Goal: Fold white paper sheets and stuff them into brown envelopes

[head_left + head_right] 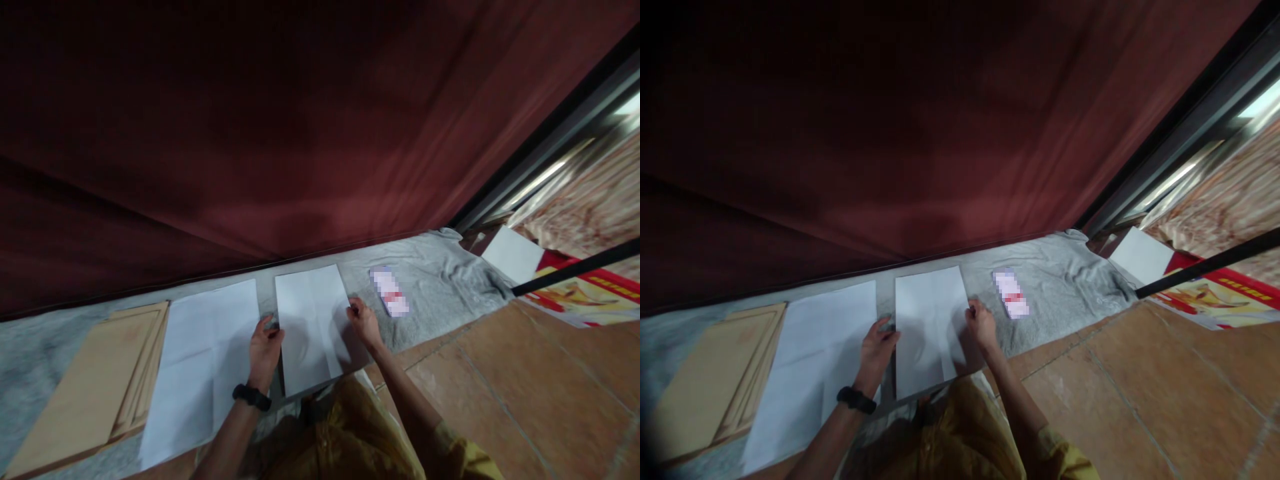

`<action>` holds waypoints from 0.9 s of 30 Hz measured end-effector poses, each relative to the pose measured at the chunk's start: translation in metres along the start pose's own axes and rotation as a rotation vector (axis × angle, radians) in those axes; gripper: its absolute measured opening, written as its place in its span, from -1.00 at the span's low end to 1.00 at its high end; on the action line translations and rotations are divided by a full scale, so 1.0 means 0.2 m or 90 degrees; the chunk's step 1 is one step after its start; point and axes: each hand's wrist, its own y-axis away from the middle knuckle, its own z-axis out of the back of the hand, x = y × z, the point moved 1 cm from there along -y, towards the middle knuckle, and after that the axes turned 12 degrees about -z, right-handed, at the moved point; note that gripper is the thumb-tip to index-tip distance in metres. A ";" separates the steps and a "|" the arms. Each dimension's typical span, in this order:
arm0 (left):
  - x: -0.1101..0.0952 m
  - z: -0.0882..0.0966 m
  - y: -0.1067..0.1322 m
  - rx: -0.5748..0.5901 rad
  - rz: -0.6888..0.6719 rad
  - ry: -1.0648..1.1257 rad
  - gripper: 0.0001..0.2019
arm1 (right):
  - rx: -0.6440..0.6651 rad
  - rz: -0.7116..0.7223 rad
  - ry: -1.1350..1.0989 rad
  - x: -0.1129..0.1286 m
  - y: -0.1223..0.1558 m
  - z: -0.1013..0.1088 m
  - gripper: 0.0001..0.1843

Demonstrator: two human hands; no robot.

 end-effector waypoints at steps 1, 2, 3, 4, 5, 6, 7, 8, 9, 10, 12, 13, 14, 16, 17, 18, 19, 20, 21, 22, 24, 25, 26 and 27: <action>-0.01 0.00 0.00 0.000 -0.009 -0.020 -0.47 | -0.005 0.010 0.004 0.00 0.00 0.00 -0.68; -0.02 0.01 0.01 -0.001 -0.022 -0.044 -0.48 | -0.019 0.025 0.009 0.00 0.01 0.00 -0.65; -0.03 0.01 0.02 -0.003 -0.036 -0.065 -0.48 | -0.039 0.046 0.016 -0.01 0.01 0.00 -0.62; -0.05 0.00 0.03 -0.005 -0.062 -0.094 -0.50 | -0.063 0.074 0.026 0.00 0.02 0.00 -0.59; -0.06 0.00 0.05 -0.006 -0.106 -0.136 -0.52 | -0.083 0.111 0.040 0.00 0.03 -0.01 -0.57; -0.08 -0.02 0.07 -0.003 -0.163 -0.186 -0.55 | -0.095 0.156 0.056 0.00 0.05 -0.01 -0.56; -0.09 -0.05 0.10 0.009 -0.242 -0.249 -0.58 | -0.095 0.207 0.071 0.01 0.07 -0.03 -0.55; -0.09 -0.08 0.13 0.035 -0.329 -0.313 -0.60 | -0.082 0.261 0.083 0.02 0.10 -0.05 -0.54; -0.09 -0.11 0.16 0.076 -0.408 -0.364 -0.61 | -0.062 0.314 0.091 0.04 0.13 -0.07 -0.53; -0.08 -0.15 0.18 0.130 -0.477 -0.401 -0.60 | -0.037 0.364 0.093 0.05 0.16 -0.09 -0.51; -0.04 -0.22 0.23 0.228 -0.558 -0.458 -0.58 | 0.002 0.427 0.100 0.07 0.21 -0.13 -0.46; -0.02 -0.25 0.24 0.254 -0.574 -0.485 -0.57 | 0.007 0.433 0.101 0.08 0.23 -0.14 -0.47; 0.01 -0.26 0.24 0.265 -0.578 -0.509 -0.57 | 0.007 0.429 0.103 0.08 0.24 -0.14 -0.47; 0.07 -0.24 0.25 0.258 -0.571 -0.546 -0.57 | -0.006 0.398 0.108 0.05 0.25 -0.13 -0.49; 0.09 -0.21 0.24 0.246 -0.563 -0.554 -0.56 | -0.014 0.380 0.112 0.03 0.24 -0.11 -0.50; 0.11 -0.18 0.24 0.230 -0.552 -0.555 -0.56 | -0.023 0.363 0.115 0.01 0.23 -0.08 -0.49; 0.13 -0.15 0.23 0.214 -0.539 -0.546 -0.56 | -0.031 0.348 0.115 -0.02 0.22 -0.06 -0.49; 0.14 -0.11 0.23 0.198 -0.522 -0.525 -0.57 | -0.037 0.337 0.113 -0.05 0.20 -0.04 -0.49; 0.15 -0.08 0.22 0.184 -0.501 -0.493 -0.57 | -0.043 0.326 0.107 -0.07 0.18 -0.02 -0.49; 0.15 -0.05 0.21 0.171 -0.473 -0.451 -0.57 | -0.048 0.316 0.097 -0.09 0.17 0.00 -0.50; 0.15 -0.02 0.18 0.136 -0.394 -0.350 -0.55 | -0.057 0.289 0.067 -0.12 0.13 0.01 -0.51; 0.13 -0.01 0.16 0.119 -0.342 -0.293 -0.54 | -0.059 0.268 0.045 -0.12 0.11 0.01 -0.53; 0.12 -0.01 0.14 0.100 -0.280 -0.231 -0.52 | -0.057 0.235 0.015 -0.11 0.09 0.01 -0.54; 0.10 -0.01 0.11 0.077 -0.208 -0.164 -0.50 | -0.052 0.196 -0.019 -0.10 0.08 0.00 -0.56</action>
